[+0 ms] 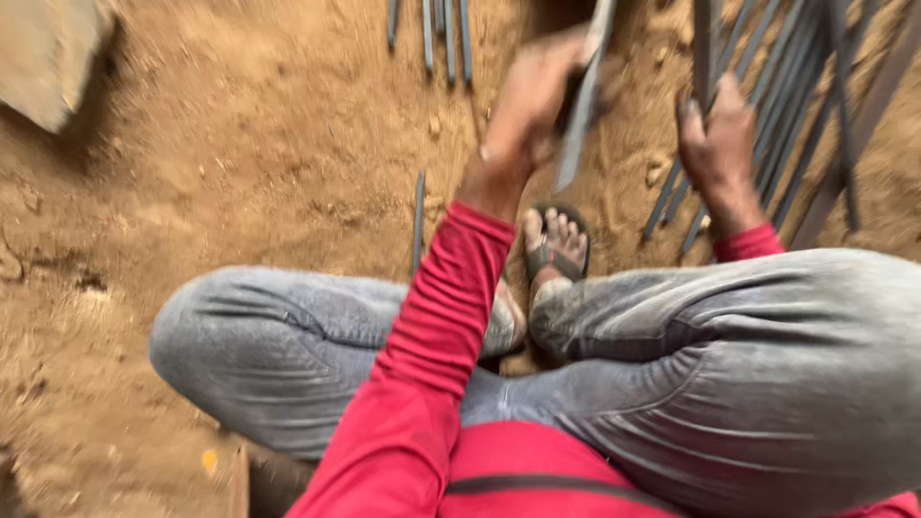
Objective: The person holds metal rods and uses a hammer to bend or position them against a gear-like jig on the ground.
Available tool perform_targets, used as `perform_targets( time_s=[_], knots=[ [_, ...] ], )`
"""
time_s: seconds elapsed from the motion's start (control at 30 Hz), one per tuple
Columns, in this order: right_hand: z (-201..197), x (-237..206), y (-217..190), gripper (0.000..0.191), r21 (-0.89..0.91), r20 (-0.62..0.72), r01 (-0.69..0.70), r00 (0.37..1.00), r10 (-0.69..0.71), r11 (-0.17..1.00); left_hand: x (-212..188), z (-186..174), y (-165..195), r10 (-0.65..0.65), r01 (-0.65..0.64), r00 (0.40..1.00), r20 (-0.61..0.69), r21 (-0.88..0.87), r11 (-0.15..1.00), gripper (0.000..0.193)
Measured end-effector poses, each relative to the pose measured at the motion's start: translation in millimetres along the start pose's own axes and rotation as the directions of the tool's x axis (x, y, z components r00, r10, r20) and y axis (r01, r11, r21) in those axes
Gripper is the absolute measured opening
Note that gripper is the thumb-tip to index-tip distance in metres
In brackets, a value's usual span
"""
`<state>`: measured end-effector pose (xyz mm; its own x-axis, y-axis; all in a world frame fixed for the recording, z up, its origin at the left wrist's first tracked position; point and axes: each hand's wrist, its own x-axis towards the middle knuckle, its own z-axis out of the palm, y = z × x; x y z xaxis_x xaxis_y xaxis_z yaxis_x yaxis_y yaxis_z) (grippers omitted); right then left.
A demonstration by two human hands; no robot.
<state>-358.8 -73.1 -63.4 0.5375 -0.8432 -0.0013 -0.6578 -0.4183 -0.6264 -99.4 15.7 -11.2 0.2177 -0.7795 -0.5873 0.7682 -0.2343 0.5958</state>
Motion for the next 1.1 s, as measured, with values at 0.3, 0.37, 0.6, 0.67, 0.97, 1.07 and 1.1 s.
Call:
perform_targets(
  time_s=[0.3,0.37,0.6,0.67,0.97,1.07,1.1],
  knots=[
    [-14,19,-12,0.032,0.338,-0.182,0.122,0.981,-0.062,0.933,13,-57,-100,0.706,-0.279,0.696,-0.132,0.856,0.435,0.026],
    [-15,32,-14,0.035,0.275,-0.22,0.252,0.956,-0.194,0.928,18,-62,-104,0.777,-0.375,0.628,-0.042,0.859,0.35,0.023],
    [-25,69,-17,0.028,0.163,-0.014,0.052,0.999,-0.05,0.985,3,-48,-91,0.437,-0.057,0.86,-0.264,0.802,0.595,0.03],
    [-28,74,-17,0.031,0.22,-0.132,0.181,0.979,-0.154,0.959,-2,-49,-92,0.404,-0.039,0.875,-0.267,0.793,0.609,0.032],
    [-39,103,-46,0.03,0.065,0.153,-0.187,0.973,0.175,0.98,-13,-63,-81,0.476,-0.103,0.855,-0.206,0.833,0.544,0.035],
    [-37,68,-58,0.031,0.05,0.169,-0.313,0.939,0.301,0.948,-28,-66,-66,0.452,-0.104,0.858,-0.243,0.78,0.617,0.034],
    [-34,54,-62,0.03,0.034,0.191,-0.379,0.911,0.366,0.925,-33,-69,-60,0.417,-0.075,0.872,-0.256,0.771,0.632,0.033]
  ],
)
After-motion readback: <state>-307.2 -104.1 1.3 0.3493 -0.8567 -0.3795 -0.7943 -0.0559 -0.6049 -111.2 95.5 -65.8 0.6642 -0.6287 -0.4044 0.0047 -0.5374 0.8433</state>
